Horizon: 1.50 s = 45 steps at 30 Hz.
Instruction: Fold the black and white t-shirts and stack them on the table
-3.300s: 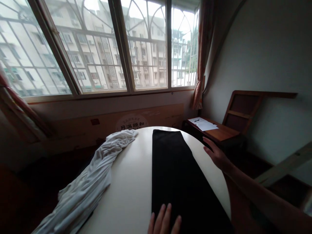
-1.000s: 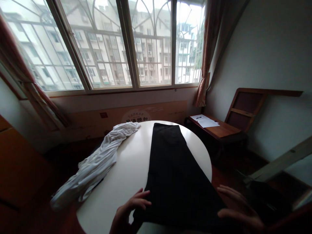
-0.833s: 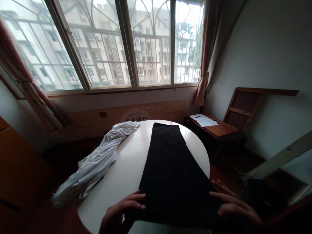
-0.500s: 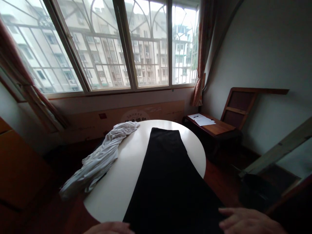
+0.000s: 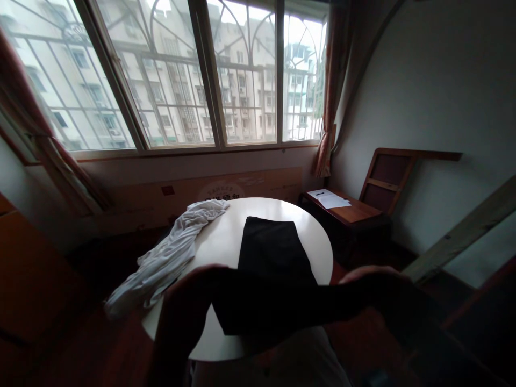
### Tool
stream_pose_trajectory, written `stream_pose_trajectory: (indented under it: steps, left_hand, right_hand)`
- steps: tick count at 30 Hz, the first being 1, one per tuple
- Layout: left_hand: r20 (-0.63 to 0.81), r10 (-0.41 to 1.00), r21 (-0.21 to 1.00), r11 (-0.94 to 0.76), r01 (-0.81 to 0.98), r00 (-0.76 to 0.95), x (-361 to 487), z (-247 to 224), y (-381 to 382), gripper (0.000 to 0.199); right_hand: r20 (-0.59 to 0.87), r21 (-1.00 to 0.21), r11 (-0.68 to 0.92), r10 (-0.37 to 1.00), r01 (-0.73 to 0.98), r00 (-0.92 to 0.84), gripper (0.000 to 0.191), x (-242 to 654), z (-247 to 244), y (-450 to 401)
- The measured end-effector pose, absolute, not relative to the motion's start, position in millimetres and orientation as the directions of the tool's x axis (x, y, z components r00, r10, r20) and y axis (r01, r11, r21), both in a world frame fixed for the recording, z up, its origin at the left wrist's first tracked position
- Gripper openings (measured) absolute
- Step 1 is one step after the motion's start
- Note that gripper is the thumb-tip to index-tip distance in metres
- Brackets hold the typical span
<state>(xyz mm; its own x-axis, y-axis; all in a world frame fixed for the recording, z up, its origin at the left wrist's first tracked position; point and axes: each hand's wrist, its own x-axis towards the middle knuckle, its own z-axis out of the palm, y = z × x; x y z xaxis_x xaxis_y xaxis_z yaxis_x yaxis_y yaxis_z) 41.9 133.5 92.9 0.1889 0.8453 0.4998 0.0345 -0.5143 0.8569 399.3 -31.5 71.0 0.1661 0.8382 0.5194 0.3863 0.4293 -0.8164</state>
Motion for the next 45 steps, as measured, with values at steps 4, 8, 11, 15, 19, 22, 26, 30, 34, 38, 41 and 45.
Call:
stream_pose_trajectory:
  steps: [4,8,11,15,19,22,26,30,34,38,41,45]
  left_hand:
    - [0.426,0.860,0.902,-0.426,-0.066,0.280,91.8,102.7,204.2,0.042]
    - [0.263,0.895,0.965,-0.249,-0.085,0.360,140.8,89.6,289.8,0.066]
    - [0.201,0.911,0.976,-0.217,0.003,0.361,172.9,74.5,350.5,0.065]
    - [0.052,0.932,0.974,-0.126,0.187,0.360,202.0,48.1,410.7,0.047]
    - [-0.096,0.935,0.922,-0.045,0.384,0.341,213.9,13.1,447.2,0.033]
    - [-0.124,0.939,0.867,-0.055,0.495,0.322,216.8,-9.5,465.2,0.030]
    - [-0.084,0.943,0.773,-0.143,0.618,0.323,220.0,-26.4,479.5,0.030]
    - [-0.038,0.949,0.650,-0.214,0.730,0.312,225.4,-30.7,481.5,0.031]
    - [-0.013,0.959,0.526,-0.235,0.817,0.285,229.5,-29.0,476.4,0.031]
    - [0.004,0.961,0.410,-0.253,0.876,0.276,231.8,-22.9,467.2,0.032]
    - [0.092,0.941,0.341,-0.337,0.878,0.326,241.0,-14.8,452.8,0.041]
    - [0.171,0.743,0.286,-0.666,0.689,0.647,273.0,-7.2,421.5,0.049]
  right_hand:
    - [0.471,-0.869,0.386,0.837,0.310,0.278,0.033,415.4,76.0,48.2]
    - [0.298,-0.950,0.312,0.895,0.011,0.332,0.044,443.6,68.0,134.2]
    - [0.141,-0.975,0.189,0.933,-0.118,0.332,0.040,466.0,52.5,193.9]
    - [-0.123,-0.987,-0.081,0.932,-0.136,0.342,0.021,490.7,20.0,253.0]
    - [-0.289,-0.957,-0.267,0.908,-0.111,0.302,0.019,506.4,-13.4,286.4]
    - [-0.357,-0.933,-0.350,0.880,-0.082,0.312,0.025,514.7,-29.2,302.4]
    - [-0.411,-0.906,-0.420,0.854,-0.043,0.319,0.024,524.0,-37.6,317.8]
    - [-0.450,-0.885,-0.464,0.838,-0.032,0.309,0.018,528.6,-38.1,325.7]
    - [-0.487,-0.866,-0.498,0.815,-0.050,0.312,0.016,526.9,-31.4,328.0]
    - [-0.493,-0.869,-0.484,0.831,-0.101,0.259,0.029,522.5,-15.5,319.8]
    - [-0.502,-0.865,-0.480,0.841,-0.149,0.201,0.058,519.2,-1.8,305.1]
    - [-0.480,-0.864,-0.459,0.875,-0.206,0.067,0.086,513.4,8.1,283.9]
